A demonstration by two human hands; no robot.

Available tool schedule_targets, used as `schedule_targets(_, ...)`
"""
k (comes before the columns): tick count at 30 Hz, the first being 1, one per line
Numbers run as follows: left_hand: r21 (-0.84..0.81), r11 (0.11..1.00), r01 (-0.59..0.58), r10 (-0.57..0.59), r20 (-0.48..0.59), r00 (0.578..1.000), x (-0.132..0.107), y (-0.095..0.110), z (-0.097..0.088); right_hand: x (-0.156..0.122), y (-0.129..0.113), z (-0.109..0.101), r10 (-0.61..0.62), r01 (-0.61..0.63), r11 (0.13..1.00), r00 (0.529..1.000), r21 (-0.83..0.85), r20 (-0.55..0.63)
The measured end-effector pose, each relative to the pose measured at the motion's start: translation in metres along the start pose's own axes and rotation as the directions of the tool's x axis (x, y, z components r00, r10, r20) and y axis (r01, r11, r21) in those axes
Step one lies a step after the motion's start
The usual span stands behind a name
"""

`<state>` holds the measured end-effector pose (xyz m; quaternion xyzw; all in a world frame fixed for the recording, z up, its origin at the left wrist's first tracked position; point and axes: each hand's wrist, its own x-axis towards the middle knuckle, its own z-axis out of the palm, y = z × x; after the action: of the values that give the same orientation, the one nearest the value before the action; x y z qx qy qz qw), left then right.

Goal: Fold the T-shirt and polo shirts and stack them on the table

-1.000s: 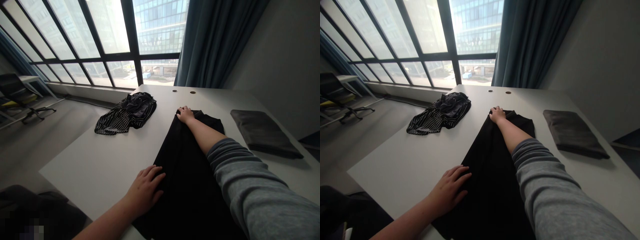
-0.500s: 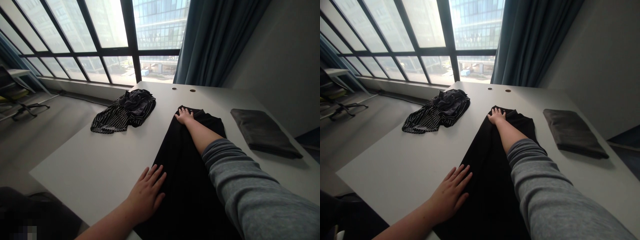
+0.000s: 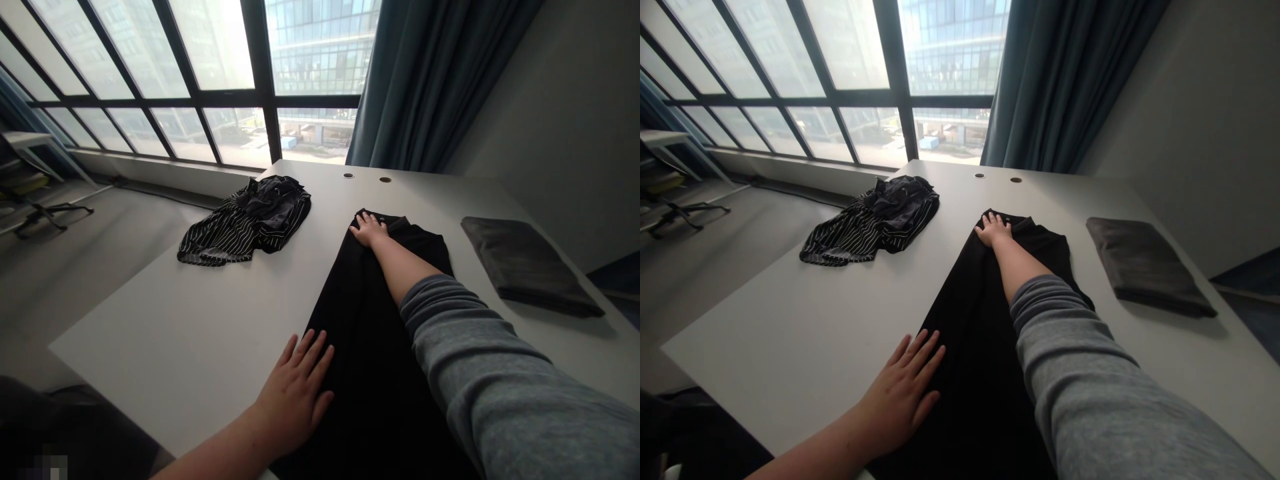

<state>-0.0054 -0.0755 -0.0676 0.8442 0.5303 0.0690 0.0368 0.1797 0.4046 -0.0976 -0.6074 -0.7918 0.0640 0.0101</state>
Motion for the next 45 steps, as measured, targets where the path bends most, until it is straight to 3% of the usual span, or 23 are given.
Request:
schedule_targets(13,-0.044,0.994,-0.104,0.105,0.040,0.994,-0.015,0.019,-0.002,-0.002,-0.005,-0.006,0.024,-0.022,0.999,0.999,-0.046,0.046)
schedule_targets(15,-0.051,0.994,-0.098,0.101,0.050,0.994,-0.015,0.020,-0.003,-0.009,-0.010,-0.006,0.028,-0.029,0.998,0.999,-0.061,-0.021)
schedule_targets(17,-0.058,0.994,-0.090,0.093,0.050,0.994,-0.015,0.020,-0.003,-0.020,-0.015,-0.008,-0.022,0.006,0.995,0.987,-0.099,-0.162)
schedule_targets(21,-0.067,0.994,-0.086,0.089,0.035,0.995,-0.015,0.019,-0.002,-0.042,-0.024,-0.018,-0.155,0.102,0.981,0.918,-0.162,-0.365)
schedule_targets(24,-0.078,0.993,-0.089,0.091,0.028,0.995,-0.014,0.018,-0.001,-0.056,-0.021,-0.029,-0.087,0.048,0.993,0.904,-0.103,-0.418)
schedule_targets(28,-0.081,0.993,-0.090,0.094,0.042,0.995,-0.013,0.018,0.000,-0.072,-0.021,-0.034,-0.108,0.090,0.993,0.948,-0.075,-0.300)
schedule_targets(31,-0.079,0.993,-0.090,0.093,0.040,0.995,-0.013,0.019,0.001,-0.078,-0.037,-0.027,-0.209,0.205,0.978,0.968,-0.041,-0.141)
schedule_targets(33,-0.077,0.993,-0.087,0.090,0.037,0.995,-0.012,0.019,0.001,-0.075,-0.050,-0.020,-0.219,0.219,0.976,0.975,-0.013,-0.047)
schedule_targets(36,-0.074,0.993,-0.087,0.090,0.042,0.995,-0.013,0.018,0.000,-0.056,-0.058,-0.013,-0.095,0.096,0.995,0.994,-0.002,0.049)
schedule_targets(39,-0.091,0.992,-0.091,0.095,0.041,0.995,-0.014,0.019,-0.003,-0.028,-0.050,-0.009,0.024,-0.024,1.000,0.997,-0.005,0.073)
schedule_targets(45,-0.150,0.987,-0.063,0.073,0.065,0.995,-0.013,0.021,-0.007,0.017,-0.031,-0.003,0.024,-0.023,0.999,0.998,-0.026,0.065)
